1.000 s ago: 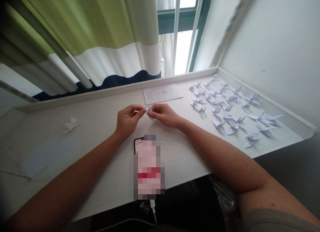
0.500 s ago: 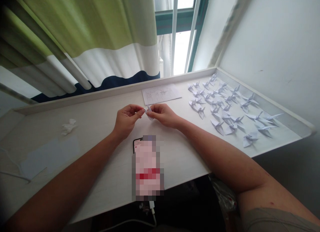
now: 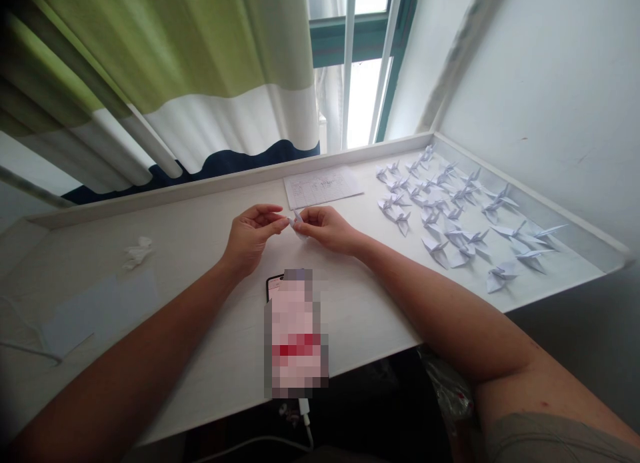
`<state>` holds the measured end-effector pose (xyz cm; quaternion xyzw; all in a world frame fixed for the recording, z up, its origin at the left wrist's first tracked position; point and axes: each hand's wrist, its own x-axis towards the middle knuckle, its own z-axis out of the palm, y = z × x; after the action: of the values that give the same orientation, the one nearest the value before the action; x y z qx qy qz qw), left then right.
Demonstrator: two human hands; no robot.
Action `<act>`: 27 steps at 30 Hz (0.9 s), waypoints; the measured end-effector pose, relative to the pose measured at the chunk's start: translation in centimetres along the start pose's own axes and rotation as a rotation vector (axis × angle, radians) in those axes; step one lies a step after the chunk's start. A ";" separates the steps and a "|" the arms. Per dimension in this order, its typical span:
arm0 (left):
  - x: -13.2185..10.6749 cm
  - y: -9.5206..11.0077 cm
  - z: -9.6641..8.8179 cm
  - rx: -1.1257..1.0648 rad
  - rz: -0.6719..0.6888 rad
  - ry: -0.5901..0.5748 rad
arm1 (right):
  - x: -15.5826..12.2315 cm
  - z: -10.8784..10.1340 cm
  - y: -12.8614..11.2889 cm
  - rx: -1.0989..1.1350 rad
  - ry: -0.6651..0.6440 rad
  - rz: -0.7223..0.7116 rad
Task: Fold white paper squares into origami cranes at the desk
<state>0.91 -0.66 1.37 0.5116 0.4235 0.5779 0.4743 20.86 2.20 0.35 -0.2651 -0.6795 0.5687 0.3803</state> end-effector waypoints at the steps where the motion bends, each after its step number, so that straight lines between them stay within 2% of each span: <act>1: 0.0 0.1 0.0 0.003 -0.001 -0.008 | 0.0 0.0 0.0 0.001 -0.002 -0.002; 8: 0.0 0.0 -0.2 0.073 -0.019 -0.083 | 0.1 0.0 0.1 0.016 0.011 -0.001; 13: -0.1 -0.3 -0.2 0.171 0.037 -0.054 | 0.0 0.1 -0.1 -0.011 0.003 -0.004; 22: 0.1 -0.6 -0.5 0.161 0.084 -0.011 | 0.0 0.2 -0.5 0.026 0.019 -0.002; 27: 0.1 -0.5 -0.6 0.191 0.093 -0.031 | 0.0 0.2 -0.4 0.033 0.020 -0.002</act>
<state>0.36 -0.50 0.85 0.5823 0.4453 0.5483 0.4025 20.75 2.02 0.78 -0.2637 -0.6663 0.5767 0.3923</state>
